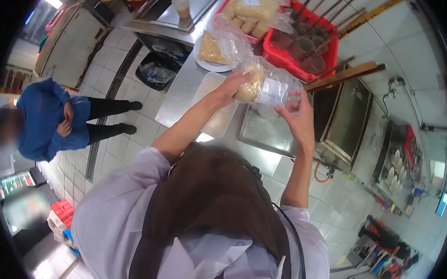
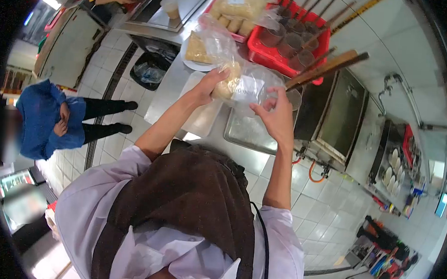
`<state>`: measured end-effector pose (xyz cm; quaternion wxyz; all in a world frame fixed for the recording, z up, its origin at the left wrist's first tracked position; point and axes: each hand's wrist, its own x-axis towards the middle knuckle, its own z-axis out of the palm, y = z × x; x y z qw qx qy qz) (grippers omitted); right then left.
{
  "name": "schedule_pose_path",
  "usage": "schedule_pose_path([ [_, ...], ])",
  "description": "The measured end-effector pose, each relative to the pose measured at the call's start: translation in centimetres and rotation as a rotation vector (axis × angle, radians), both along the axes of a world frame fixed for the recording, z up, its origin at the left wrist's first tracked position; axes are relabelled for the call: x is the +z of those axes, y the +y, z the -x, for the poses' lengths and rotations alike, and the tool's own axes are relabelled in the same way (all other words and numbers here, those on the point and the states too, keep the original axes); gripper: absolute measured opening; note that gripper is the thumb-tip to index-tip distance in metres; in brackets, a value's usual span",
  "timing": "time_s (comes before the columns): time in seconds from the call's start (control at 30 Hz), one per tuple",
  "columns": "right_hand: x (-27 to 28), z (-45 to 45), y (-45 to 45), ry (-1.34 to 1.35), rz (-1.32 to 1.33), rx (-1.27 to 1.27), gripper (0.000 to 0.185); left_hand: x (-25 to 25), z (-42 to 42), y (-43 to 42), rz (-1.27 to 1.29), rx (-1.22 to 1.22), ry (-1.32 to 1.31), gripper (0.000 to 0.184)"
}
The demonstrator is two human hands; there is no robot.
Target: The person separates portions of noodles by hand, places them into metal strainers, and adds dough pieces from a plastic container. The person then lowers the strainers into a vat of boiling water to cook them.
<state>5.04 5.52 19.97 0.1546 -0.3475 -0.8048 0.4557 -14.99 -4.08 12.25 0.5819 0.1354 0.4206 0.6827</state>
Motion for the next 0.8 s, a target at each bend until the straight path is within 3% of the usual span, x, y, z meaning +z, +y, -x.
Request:
schedule_pose_path([
  [0.03, -0.3, -1.5, 0.2, -0.001, 0.002, -0.022, 0.023, -0.3, -0.2, -0.3, 0.002, -0.022, -0.001, 0.039],
  [0.13, -3.2, -5.6, 1.1, -0.061, 0.404, 0.122, 0.025, -1.2, -1.4, -0.2, -0.068, -0.153, 0.129, 0.036],
  [0.17, -5.0, -6.3, 0.9, -0.061, 0.414, 0.097, 0.025, -1.5, -2.0, 0.0, -0.069, -0.104, 0.208, 0.032],
  [0.23, -9.5, -7.4, 0.9, 0.254, 0.662, -0.047, 0.026, -2.3, -3.0, 0.6, -0.067, -0.078, 0.279, 0.030],
  [0.3, -14.4, -8.0, 0.6, 0.288, 0.720, -0.090, 0.033, -3.1, -3.9, 1.5, -0.070, -0.080, 0.729, 0.031],
  [0.33, -15.8, -7.5, -0.3, 0.564, 0.983, -0.263, 0.036, -3.3, -4.6, 2.0, -0.074, -0.098, 0.727, 0.031],
  [0.37, -16.9, -7.0, -1.0, 0.850, 1.233, -0.437, 0.042, -3.5, -5.5, 2.5, -0.164, -0.013, 0.942, 0.026],
  [0.4, -18.0, -6.7, -1.3, 0.857, 1.231, -0.448, 0.042, -3.6, -6.2, 3.0, -0.255, 0.078, 1.154, 0.021],
  [0.5, -20.1, -5.9, -2.2, 1.037, 1.356, -0.594, 0.050, -2.2, -7.3, 4.0, -0.353, 0.038, 1.283, 0.014],
  [0.57, -20.6, -5.6, -2.8, 1.037, 1.218, -0.717, 0.048, -0.7, -7.9, 4.7, -0.367, -0.012, 1.261, 0.015],
  [0.7, -22.8, -7.8, -3.6, 1.110, 1.284, -0.725, 0.045, 1.9, -8.7, 5.8, -0.482, -0.032, 1.135, 0.019],
  [0.8, -22.8, -8.5, -3.7, 1.258, 1.240, -0.759, 0.043, 3.3, -7.7, 6.2, -0.403, 0.023, 1.138, 0.025],
])
